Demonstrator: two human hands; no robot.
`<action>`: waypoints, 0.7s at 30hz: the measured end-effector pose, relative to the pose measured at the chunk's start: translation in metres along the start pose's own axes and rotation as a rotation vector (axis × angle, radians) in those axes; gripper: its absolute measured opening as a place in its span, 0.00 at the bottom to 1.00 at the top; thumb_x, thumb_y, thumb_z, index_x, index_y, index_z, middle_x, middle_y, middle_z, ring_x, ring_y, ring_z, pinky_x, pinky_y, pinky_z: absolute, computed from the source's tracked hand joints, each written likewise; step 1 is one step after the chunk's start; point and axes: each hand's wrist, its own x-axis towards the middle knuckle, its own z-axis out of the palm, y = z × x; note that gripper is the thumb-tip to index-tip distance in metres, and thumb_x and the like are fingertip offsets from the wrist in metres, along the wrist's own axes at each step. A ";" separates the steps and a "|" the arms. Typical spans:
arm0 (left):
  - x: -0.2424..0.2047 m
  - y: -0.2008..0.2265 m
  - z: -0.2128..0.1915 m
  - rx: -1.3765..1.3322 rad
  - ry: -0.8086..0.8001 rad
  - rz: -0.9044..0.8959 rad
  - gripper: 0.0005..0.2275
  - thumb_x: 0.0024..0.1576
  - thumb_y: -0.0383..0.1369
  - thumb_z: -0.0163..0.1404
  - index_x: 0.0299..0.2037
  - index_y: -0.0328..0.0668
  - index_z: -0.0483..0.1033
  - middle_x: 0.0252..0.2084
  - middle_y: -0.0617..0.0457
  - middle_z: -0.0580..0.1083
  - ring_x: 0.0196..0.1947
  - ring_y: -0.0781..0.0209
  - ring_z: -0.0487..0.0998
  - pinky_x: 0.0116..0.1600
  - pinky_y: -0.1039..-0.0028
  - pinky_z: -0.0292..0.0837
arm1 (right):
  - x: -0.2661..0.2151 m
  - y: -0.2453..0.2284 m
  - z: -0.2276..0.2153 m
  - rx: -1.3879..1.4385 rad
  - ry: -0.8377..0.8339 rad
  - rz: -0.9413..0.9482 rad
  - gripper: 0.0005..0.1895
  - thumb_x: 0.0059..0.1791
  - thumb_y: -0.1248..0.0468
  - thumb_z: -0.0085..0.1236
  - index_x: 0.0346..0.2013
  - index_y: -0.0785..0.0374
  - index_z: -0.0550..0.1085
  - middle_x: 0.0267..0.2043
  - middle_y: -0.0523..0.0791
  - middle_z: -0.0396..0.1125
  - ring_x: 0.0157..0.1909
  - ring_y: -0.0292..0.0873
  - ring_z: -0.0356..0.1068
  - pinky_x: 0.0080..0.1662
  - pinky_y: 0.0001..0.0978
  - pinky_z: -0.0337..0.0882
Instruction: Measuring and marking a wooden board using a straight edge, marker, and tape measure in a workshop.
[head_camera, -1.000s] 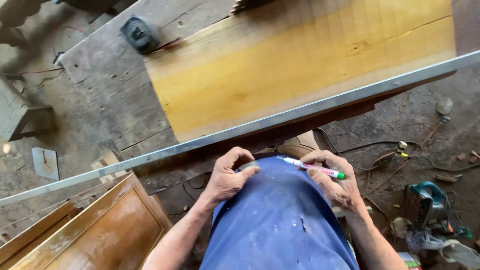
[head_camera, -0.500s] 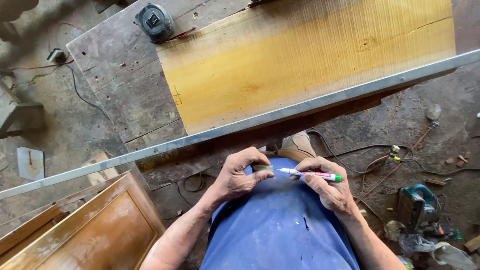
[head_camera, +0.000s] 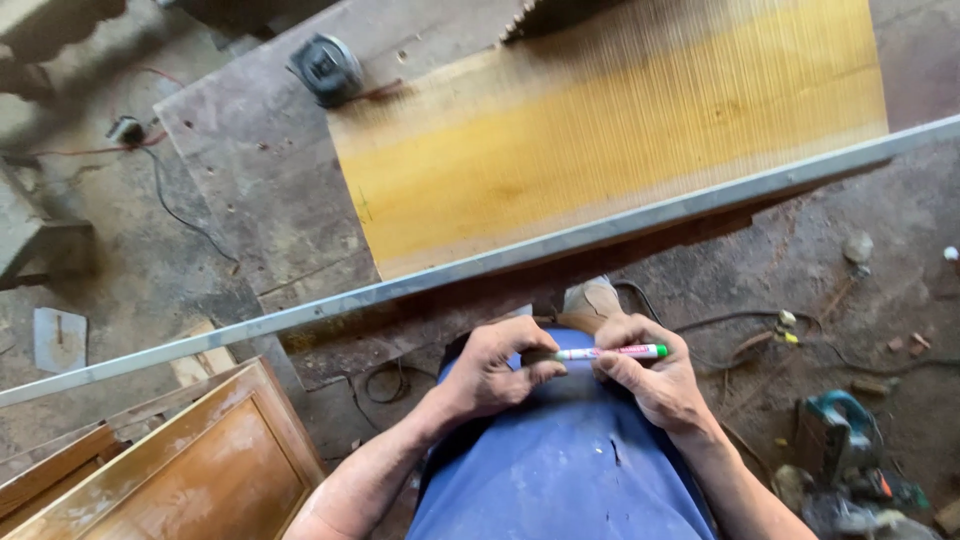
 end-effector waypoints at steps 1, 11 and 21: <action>-0.001 0.005 0.001 0.011 -0.007 0.004 0.04 0.54 0.27 0.64 0.35 0.46 0.82 0.25 0.56 0.73 0.26 0.67 0.73 0.37 0.75 0.72 | -0.001 0.005 -0.009 -0.089 -0.037 -0.015 0.05 0.42 0.70 0.68 0.30 0.69 0.80 0.23 0.49 0.70 0.27 0.39 0.66 0.31 0.30 0.68; -0.036 0.053 0.010 0.232 -0.367 0.074 0.02 0.69 0.30 0.42 0.48 0.49 0.66 0.30 0.56 0.73 0.23 0.54 0.72 0.31 0.69 0.67 | -0.025 -0.060 0.032 -0.514 -0.439 -0.400 0.15 0.49 0.65 0.61 0.21 0.59 0.66 0.23 0.42 0.60 0.19 0.38 0.57 0.22 0.31 0.58; -0.023 0.028 0.014 0.079 -0.354 -0.015 0.03 0.69 0.26 0.41 0.43 0.42 0.66 0.26 0.56 0.66 0.21 0.60 0.61 0.27 0.70 0.61 | -0.008 -0.043 0.032 -0.466 -0.372 -0.474 0.19 0.50 0.70 0.60 0.22 0.59 0.59 0.21 0.42 0.54 0.17 0.44 0.49 0.22 0.32 0.57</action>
